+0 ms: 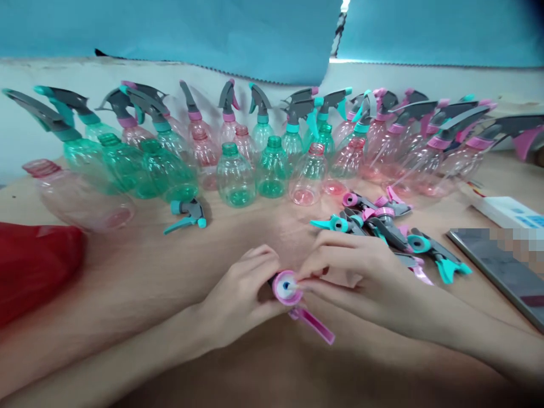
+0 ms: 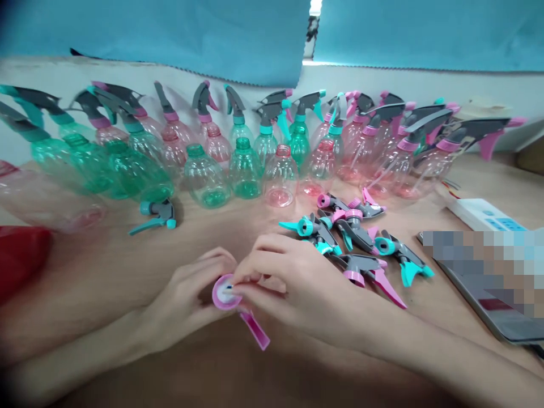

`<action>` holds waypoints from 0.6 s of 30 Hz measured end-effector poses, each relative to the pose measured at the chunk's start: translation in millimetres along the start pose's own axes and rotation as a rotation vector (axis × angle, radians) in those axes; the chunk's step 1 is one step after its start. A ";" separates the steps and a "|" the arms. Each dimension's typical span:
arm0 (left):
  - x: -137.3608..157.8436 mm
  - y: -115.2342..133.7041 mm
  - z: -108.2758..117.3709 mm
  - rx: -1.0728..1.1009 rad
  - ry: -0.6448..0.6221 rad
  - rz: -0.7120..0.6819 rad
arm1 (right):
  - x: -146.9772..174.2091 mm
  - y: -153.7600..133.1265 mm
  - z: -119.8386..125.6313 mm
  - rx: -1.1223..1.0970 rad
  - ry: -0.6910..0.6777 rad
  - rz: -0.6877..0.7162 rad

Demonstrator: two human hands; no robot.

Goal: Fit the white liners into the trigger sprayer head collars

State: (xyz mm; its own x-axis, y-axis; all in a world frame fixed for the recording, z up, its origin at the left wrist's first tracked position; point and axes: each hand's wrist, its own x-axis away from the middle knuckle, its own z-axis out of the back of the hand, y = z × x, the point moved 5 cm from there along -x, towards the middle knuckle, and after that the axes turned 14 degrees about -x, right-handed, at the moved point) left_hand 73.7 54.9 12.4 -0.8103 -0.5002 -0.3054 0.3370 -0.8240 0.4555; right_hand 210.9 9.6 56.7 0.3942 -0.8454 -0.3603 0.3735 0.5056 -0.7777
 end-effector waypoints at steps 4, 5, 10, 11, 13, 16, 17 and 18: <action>6.2 -6.9 -10.0 0.020 0.049 0.026 | 0.1 10.3 -9.1 0.108 -0.028 0.027; 7.6 -7.6 -10.6 0.012 0.063 0.031 | 0.8 10.6 -10.4 0.117 -0.029 0.026; 13.2 -4.0 -8.8 -0.106 0.165 -0.014 | 3.7 4.1 -19.7 0.099 -0.107 -0.037; 13.9 -2.5 -8.2 -0.127 0.186 -0.031 | 4.0 2.8 -21.0 0.095 -0.115 -0.061; 14.7 0.1 -7.3 -0.160 0.213 -0.057 | 4.9 1.5 -22.7 0.092 -0.117 -0.123; 14.9 1.7 -6.2 -0.199 0.232 -0.071 | 6.6 -0.5 -23.3 0.093 -0.106 -0.220; 15.0 1.7 -5.7 -0.211 0.239 -0.074 | 6.9 -1.3 -23.0 0.092 -0.101 -0.259; 15.4 1.5 -5.3 -0.221 0.248 -0.079 | 6.9 -2.3 -22.9 0.087 -0.103 -0.298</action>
State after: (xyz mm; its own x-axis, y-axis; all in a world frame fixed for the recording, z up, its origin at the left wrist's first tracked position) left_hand 64.3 44.6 4.0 -0.7056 -0.4600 -0.5390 0.3958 -0.8868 0.2386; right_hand 193.6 -1.4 44.2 0.3376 -0.9390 -0.0657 0.5537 0.2545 -0.7929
